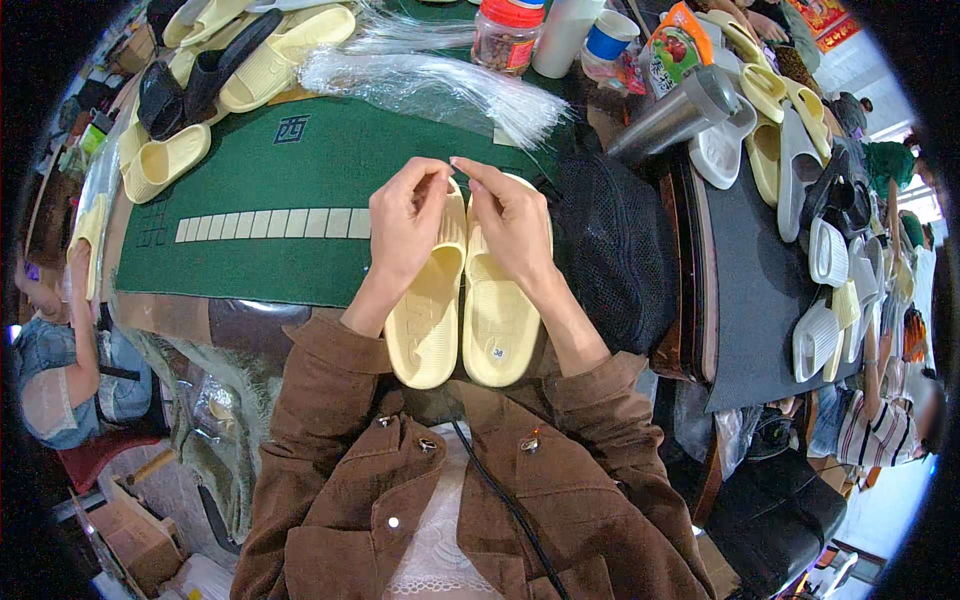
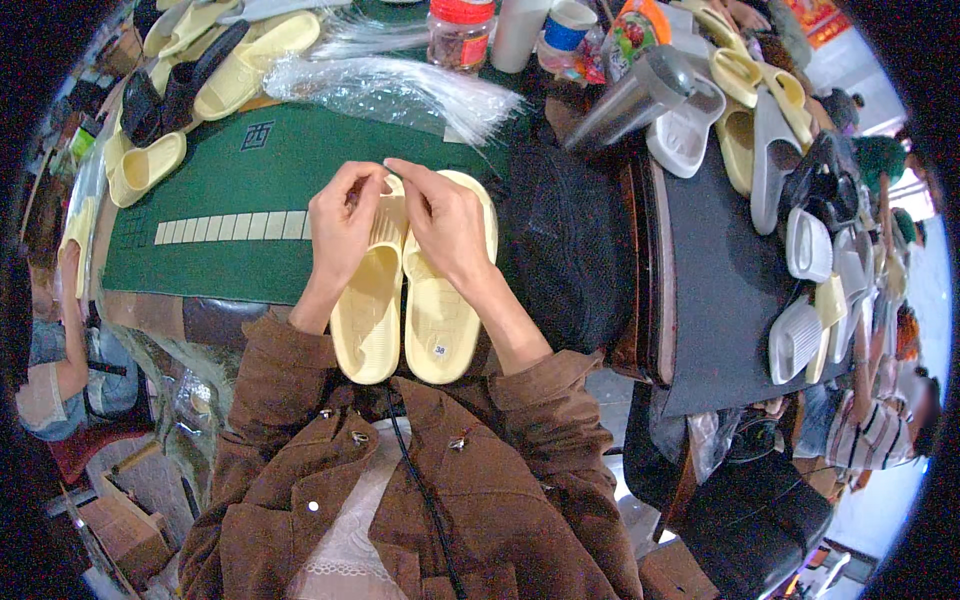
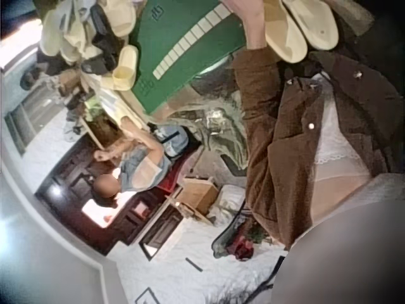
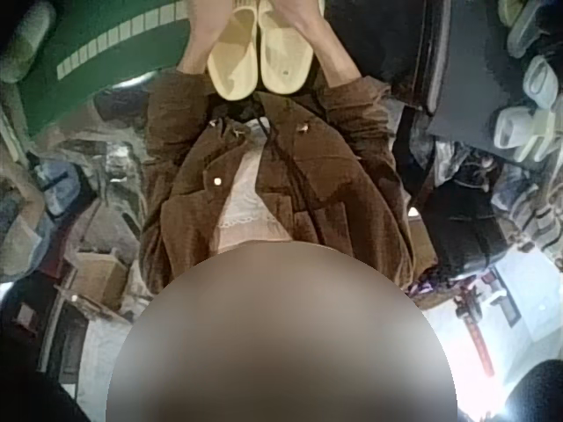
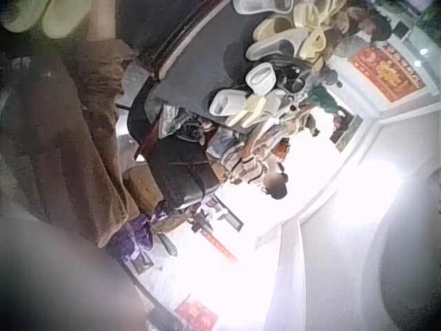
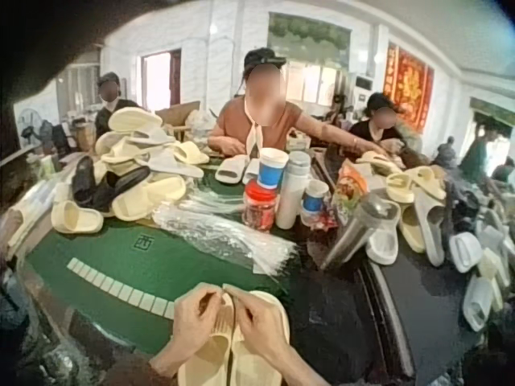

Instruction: The recorder is shown manually trimming threads and finishing several pairs of sandals on a production table in a shoe manufacturing environment.

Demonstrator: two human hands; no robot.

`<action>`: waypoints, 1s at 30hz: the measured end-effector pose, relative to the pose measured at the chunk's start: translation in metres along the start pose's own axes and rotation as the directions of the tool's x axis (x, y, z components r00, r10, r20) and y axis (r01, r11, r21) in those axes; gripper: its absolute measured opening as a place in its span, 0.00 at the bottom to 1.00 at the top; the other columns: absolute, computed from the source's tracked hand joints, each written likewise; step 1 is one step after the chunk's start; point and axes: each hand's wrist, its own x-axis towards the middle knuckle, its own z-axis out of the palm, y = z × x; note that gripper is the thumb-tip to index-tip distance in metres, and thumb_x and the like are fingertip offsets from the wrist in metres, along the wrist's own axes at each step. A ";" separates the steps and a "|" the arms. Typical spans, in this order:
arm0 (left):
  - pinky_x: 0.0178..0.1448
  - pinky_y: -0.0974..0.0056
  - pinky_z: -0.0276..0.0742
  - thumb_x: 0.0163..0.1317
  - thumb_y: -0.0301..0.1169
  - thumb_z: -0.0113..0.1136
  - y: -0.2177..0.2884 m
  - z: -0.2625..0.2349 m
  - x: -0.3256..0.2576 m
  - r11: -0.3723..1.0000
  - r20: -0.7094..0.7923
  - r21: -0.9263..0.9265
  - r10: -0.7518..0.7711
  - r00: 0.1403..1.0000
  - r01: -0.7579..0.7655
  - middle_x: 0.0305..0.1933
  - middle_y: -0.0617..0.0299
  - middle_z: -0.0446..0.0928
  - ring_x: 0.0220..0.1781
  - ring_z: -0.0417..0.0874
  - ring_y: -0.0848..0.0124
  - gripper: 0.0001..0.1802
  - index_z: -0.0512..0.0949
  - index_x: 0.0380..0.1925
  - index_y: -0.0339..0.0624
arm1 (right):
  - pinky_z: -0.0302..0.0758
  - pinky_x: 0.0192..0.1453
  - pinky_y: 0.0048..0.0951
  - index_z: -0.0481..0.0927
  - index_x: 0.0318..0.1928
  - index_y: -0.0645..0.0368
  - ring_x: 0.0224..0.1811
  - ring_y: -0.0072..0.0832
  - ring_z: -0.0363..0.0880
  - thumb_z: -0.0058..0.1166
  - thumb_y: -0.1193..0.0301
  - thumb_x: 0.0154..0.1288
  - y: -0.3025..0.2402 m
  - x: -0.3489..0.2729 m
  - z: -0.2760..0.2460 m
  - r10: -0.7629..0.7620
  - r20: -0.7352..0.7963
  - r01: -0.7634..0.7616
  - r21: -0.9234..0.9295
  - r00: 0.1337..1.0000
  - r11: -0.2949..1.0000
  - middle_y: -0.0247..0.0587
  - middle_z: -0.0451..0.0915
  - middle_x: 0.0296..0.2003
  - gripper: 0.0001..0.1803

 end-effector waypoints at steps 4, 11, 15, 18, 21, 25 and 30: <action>0.29 0.69 0.70 0.62 0.23 0.56 -0.002 -0.002 0.001 0.999 -0.022 0.031 -0.032 0.999 0.033 0.25 0.59 0.76 0.23 0.75 0.77 0.03 0.78 0.35 0.34 | 0.78 0.38 0.33 0.81 0.49 0.60 0.33 0.41 0.84 0.50 0.77 0.65 -0.001 0.000 -0.001 0.078 0.049 -0.077 -0.012 0.996 0.997 0.51 0.83 0.36 0.14; 0.28 0.66 0.70 0.58 0.21 0.59 -0.005 0.000 -0.002 0.976 0.080 0.164 0.130 0.988 -0.142 0.26 0.58 0.76 0.23 0.74 0.69 0.05 0.79 0.35 0.37 | 0.75 0.37 0.34 0.81 0.50 0.62 0.30 0.41 0.80 0.51 0.75 0.65 0.006 0.003 0.005 -0.149 -0.071 0.150 0.015 0.986 0.989 0.52 0.82 0.33 0.14; 0.28 0.67 0.69 0.58 0.21 0.59 -0.004 -0.001 0.000 0.971 0.087 0.170 0.154 0.984 -0.167 0.26 0.58 0.75 0.23 0.74 0.70 0.05 0.79 0.35 0.36 | 0.74 0.38 0.34 0.80 0.51 0.64 0.31 0.40 0.77 0.51 0.74 0.66 0.006 0.004 0.001 -0.036 0.031 0.036 -0.010 0.999 0.999 0.49 0.77 0.30 0.14; 0.28 0.68 0.69 0.59 0.21 0.59 -0.002 0.000 -0.001 0.988 0.088 0.119 0.092 0.992 -0.102 0.26 0.59 0.75 0.23 0.74 0.72 0.05 0.79 0.35 0.35 | 0.74 0.39 0.34 0.78 0.52 0.65 0.34 0.39 0.76 0.51 0.74 0.66 0.007 0.006 0.000 -0.037 0.047 0.037 -0.006 0.998 0.999 0.49 0.75 0.35 0.16; 0.28 0.69 0.69 0.60 0.21 0.58 -0.001 0.001 -0.002 0.990 0.076 0.099 0.094 0.993 -0.101 0.28 0.59 0.76 0.23 0.74 0.73 0.04 0.79 0.36 0.34 | 0.75 0.43 0.34 0.75 0.56 0.65 0.42 0.40 0.76 0.53 0.72 0.66 0.009 0.005 0.003 -0.007 -0.002 0.007 0.068 1.000 0.998 0.53 0.73 0.46 0.19; 0.29 0.69 0.70 0.61 0.20 0.57 -0.001 0.002 -0.002 0.992 0.046 0.064 0.106 0.993 -0.109 0.30 0.58 0.77 0.24 0.75 0.74 0.04 0.78 0.36 0.33 | 0.73 0.57 0.38 0.69 0.62 0.64 0.59 0.46 0.68 0.54 0.69 0.66 0.013 0.006 0.010 -0.015 -0.220 0.046 0.139 0.976 0.989 0.58 0.63 0.61 0.26; 0.30 0.68 0.72 0.60 0.19 0.56 -0.003 0.001 -0.001 0.984 0.042 0.088 0.155 0.987 -0.158 0.30 0.57 0.77 0.25 0.77 0.72 0.05 0.78 0.36 0.33 | 0.70 0.62 0.37 0.74 0.60 0.58 0.65 0.42 0.65 0.51 0.69 0.69 0.020 0.007 0.010 -0.175 -0.021 0.166 -0.210 0.984 0.963 0.52 0.64 0.65 0.20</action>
